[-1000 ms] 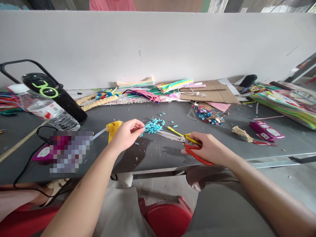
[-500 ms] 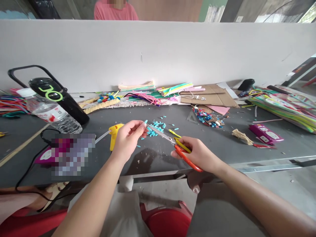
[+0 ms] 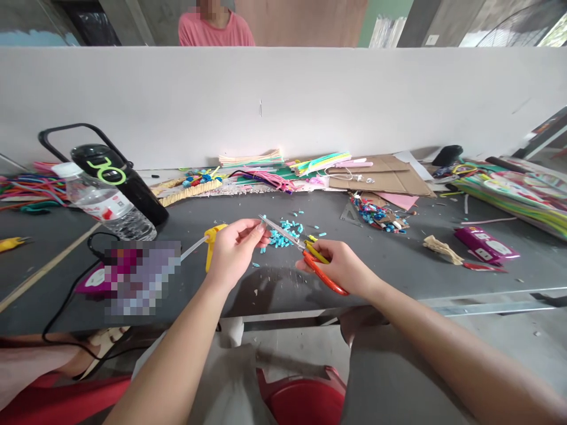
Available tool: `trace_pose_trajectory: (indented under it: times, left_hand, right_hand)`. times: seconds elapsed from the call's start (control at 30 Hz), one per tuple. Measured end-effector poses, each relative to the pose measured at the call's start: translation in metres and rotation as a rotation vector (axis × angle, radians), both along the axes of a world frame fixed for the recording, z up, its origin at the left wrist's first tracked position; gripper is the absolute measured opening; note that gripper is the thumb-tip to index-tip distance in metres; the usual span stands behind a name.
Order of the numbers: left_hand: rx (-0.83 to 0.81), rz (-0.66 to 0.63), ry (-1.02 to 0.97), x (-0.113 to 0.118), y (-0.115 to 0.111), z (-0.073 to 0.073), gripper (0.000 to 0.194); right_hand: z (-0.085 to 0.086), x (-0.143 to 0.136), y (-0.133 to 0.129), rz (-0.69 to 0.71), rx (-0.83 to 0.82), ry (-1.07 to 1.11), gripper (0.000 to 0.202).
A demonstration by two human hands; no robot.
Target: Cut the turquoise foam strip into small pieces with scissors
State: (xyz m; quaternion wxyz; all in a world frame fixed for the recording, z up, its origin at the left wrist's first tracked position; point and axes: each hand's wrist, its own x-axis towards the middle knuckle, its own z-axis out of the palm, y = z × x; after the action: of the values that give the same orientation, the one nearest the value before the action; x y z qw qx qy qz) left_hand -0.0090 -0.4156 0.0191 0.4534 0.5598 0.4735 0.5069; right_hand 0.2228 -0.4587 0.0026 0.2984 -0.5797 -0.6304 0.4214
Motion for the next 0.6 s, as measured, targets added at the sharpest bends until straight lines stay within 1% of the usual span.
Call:
trace_pose_trajectory:
  times: [0.13,0.2,0.27,0.43,0.5,0.6]
  left_hand:
    - [0.039,0.012,0.07,-0.004,0.002,0.0,0.03]
    - [0.06,0.018,0.111,-0.006,0.003,0.001,0.03]
    - [0.076,0.03,0.15,-0.007,0.003,0.001,0.03]
    - [0.098,0.048,0.212,-0.006,0.001,0.002,0.033]
    - [0.099,0.039,0.213,-0.005,0.001,0.002,0.035]
    - [0.099,0.032,0.208,-0.004,0.001,0.001,0.037]
  right_hand:
    - [0.004,-0.002,0.004,0.014,0.01,-0.032,0.049]
    - [0.006,-0.001,0.004,0.023,0.031,-0.083,0.05]
    - [0.008,0.001,0.003,0.028,0.082,-0.187,0.051]
    - [0.013,0.002,0.003,0.055,0.227,-0.555,0.048]
    - [0.015,0.002,0.003,0.082,0.242,-0.623,0.046]
    - [0.016,0.002,0.003,0.106,0.234,-0.619,0.046]
